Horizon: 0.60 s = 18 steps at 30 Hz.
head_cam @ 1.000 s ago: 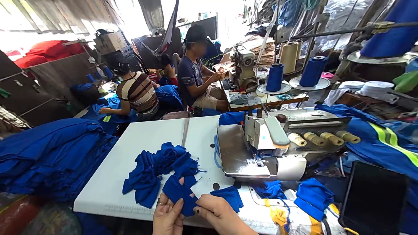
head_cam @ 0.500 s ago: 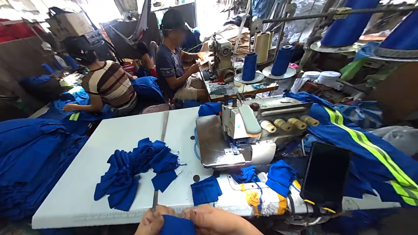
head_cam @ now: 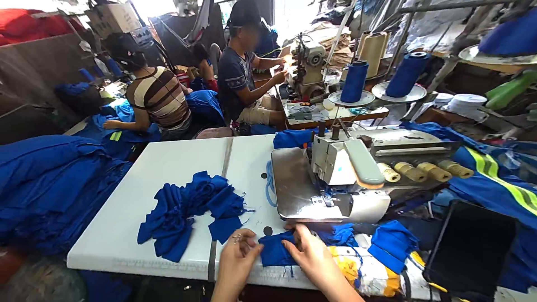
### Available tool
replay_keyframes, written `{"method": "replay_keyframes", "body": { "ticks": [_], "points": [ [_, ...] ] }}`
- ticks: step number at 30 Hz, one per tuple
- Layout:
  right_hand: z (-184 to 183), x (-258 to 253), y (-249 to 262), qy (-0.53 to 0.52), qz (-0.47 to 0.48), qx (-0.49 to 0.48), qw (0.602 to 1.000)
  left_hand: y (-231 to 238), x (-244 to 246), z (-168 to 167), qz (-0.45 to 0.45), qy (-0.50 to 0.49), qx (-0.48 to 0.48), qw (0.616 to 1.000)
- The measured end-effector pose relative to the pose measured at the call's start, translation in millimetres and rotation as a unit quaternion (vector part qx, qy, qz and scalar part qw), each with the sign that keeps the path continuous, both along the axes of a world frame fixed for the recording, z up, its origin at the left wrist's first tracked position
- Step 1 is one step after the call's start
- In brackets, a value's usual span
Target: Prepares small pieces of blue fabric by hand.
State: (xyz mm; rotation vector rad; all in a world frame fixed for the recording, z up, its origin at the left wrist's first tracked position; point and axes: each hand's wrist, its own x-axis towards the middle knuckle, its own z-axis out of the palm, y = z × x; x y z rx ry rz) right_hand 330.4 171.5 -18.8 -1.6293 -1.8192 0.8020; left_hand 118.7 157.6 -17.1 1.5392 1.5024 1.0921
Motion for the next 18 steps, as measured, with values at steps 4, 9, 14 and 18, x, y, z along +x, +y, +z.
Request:
{"method": "replay_keyframes", "body": {
  "ticks": [4,9,14,18],
  "points": [
    [3.1,-2.1,-0.6,-0.029,0.003,0.003,1.000,9.8,-40.4,2.0,0.092,0.114,0.105,0.984],
    [3.5,3.7,1.2,-0.003,0.031,-0.019,0.999,28.1,-57.8,-9.5,0.041,0.358,0.177,0.916],
    [2.1,16.1,2.8,0.041,0.062,-0.013,0.997,30.2,-52.5,9.7,0.028,0.364,0.135,0.921],
    [4.9,21.7,-5.4,-0.028,0.036,0.092,0.995,28.1,-62.3,36.0,0.069,0.200,-0.023,0.977]
  ]
}}
